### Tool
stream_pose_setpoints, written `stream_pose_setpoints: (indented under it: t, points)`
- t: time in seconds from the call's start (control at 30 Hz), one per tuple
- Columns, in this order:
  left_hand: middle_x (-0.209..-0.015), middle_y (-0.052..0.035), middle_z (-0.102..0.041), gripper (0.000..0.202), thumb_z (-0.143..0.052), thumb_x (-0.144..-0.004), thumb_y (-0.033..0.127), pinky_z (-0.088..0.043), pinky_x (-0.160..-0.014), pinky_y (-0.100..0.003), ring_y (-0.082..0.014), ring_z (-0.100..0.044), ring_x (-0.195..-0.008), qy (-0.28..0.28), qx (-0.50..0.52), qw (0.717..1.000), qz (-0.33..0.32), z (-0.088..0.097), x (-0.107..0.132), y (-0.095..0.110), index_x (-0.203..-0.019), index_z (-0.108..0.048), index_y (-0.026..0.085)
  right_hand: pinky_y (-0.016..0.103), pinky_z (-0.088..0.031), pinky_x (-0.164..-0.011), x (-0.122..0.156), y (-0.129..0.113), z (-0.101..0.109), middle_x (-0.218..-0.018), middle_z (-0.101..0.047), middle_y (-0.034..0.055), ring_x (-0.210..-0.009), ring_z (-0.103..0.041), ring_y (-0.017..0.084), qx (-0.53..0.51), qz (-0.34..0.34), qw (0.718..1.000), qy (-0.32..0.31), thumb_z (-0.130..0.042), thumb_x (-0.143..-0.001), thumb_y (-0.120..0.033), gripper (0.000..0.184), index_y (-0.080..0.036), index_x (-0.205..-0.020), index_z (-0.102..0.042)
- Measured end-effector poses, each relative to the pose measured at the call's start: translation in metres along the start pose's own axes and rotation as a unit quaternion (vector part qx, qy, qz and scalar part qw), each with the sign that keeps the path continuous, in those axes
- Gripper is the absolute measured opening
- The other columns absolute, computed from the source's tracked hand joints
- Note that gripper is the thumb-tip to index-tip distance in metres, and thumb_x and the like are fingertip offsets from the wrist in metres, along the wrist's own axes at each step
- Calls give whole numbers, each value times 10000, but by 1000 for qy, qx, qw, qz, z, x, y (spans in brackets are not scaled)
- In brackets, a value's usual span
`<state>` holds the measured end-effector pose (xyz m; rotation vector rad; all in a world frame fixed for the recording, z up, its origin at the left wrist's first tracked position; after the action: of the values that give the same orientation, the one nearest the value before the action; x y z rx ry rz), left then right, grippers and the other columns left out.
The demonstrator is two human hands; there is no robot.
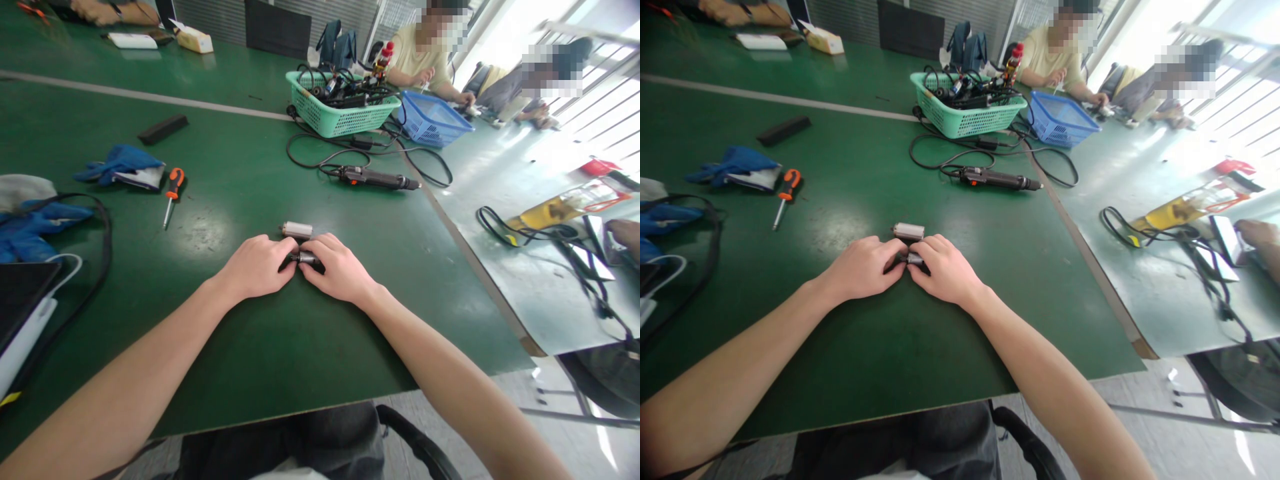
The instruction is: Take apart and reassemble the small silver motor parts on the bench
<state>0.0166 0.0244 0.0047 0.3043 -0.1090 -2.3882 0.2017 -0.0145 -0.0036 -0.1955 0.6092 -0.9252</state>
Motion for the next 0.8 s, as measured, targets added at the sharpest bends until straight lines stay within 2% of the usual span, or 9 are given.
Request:
stream_pose_setpoints:
  t: [0.8]
  points:
    - [-753, -22, -673, 123, -513, -923, 302, -403, -645, -324, -209, -613, -681, 9, -14, 1000, -1, -2, 0, 0, -921, -590, 207, 415, -513, -917, 0, 1, 0, -1029, -671, 90, -983, -591, 257, 3, 2, 1000, -1, -583, -932, -224, 149, -208, -1078, -606]
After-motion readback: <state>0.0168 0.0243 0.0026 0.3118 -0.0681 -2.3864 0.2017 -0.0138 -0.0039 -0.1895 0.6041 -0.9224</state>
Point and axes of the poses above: each hand's wrist, its own x-axis away from the middle knuckle, its own z-axis out of the back of the hand, y = z × x, the point moved 2 cm from there along -x, towards the middle knuckle
